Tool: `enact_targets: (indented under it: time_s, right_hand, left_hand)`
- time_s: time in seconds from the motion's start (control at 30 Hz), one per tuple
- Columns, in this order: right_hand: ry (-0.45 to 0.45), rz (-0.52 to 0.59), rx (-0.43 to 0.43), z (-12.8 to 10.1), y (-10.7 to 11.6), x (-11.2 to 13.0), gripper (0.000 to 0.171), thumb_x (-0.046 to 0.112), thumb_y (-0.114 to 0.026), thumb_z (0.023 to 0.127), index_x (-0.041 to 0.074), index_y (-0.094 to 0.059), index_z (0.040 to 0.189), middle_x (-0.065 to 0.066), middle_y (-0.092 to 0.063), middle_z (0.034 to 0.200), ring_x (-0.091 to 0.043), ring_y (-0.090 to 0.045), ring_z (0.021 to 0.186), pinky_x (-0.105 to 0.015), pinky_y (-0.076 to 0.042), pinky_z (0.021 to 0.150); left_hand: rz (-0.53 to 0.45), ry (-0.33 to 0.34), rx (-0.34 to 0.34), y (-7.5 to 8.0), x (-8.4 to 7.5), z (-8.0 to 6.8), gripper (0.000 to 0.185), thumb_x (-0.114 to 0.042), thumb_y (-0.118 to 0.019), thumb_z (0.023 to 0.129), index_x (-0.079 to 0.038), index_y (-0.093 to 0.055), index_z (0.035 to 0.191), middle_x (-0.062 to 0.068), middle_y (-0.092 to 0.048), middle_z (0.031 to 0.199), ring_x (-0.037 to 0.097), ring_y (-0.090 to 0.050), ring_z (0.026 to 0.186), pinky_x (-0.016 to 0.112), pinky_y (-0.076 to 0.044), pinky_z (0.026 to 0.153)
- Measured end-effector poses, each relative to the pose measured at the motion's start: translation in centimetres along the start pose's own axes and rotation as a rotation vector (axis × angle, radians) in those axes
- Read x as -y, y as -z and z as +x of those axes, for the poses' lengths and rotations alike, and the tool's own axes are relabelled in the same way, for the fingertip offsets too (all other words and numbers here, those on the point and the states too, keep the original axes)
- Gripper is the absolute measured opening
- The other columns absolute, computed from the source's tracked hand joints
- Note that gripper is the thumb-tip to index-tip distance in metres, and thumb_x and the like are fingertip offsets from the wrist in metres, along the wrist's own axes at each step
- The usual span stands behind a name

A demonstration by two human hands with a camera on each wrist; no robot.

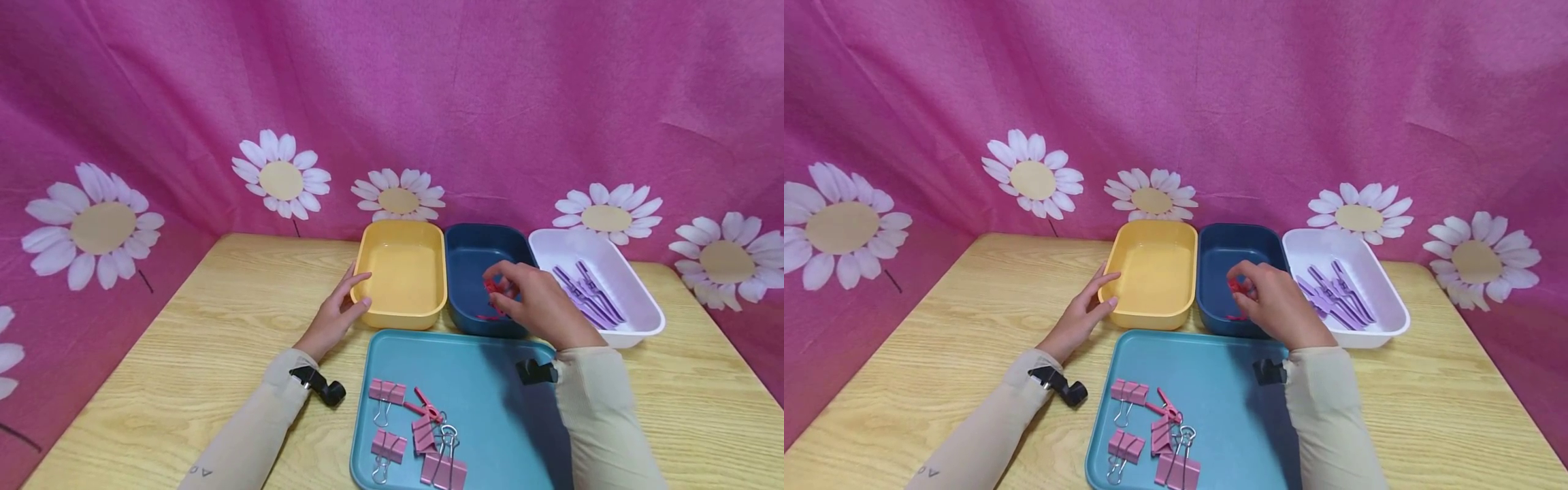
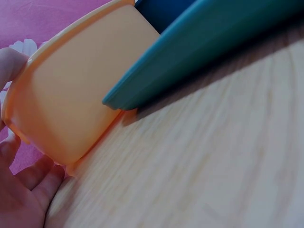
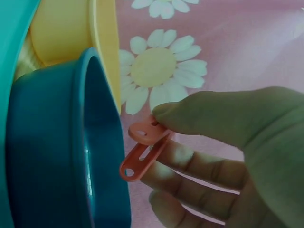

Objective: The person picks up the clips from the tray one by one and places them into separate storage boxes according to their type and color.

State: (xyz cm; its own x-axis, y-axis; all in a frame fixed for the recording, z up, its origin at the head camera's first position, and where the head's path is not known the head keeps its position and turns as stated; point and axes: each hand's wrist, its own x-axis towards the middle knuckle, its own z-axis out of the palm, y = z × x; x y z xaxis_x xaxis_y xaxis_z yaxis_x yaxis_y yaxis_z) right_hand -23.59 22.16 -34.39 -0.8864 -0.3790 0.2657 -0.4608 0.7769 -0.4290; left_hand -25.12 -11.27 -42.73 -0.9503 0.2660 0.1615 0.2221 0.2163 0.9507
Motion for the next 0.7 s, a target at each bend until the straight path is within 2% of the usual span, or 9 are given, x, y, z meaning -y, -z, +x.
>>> enact_targets:
  time_s: [0.47,0.7]
  right_hand:
    - [-0.039,-0.008,-0.001,0.2,-0.8,-1.1,0.029,0.009,-0.073,0.085,0.008,-0.064,0.113,-0.006,-0.063,0.086,-0.02,-0.059,0.077,-0.033,-0.052,0.064]
    - [-0.052,0.004,0.004,0.3,-1.2,-1.5,0.027,0.011,-0.073,0.086,0.008,-0.064,0.112,-0.006,-0.063,0.086,-0.019,-0.059,0.077,-0.032,-0.052,0.064]
  left_hand:
    - [-0.026,-0.013,0.009,0.1,0.1,0.1,0.05,-0.019,-0.056,0.098,-0.012,-0.042,0.146,0.007,-0.006,0.162,0.022,-0.018,0.145,0.036,-0.025,0.114]
    - [-0.03,0.002,0.009,0.1,0.0,0.1,0.05,-0.02,-0.056,0.098,-0.013,-0.042,0.146,0.006,-0.005,0.162,0.022,-0.018,0.145,0.036,-0.025,0.114]
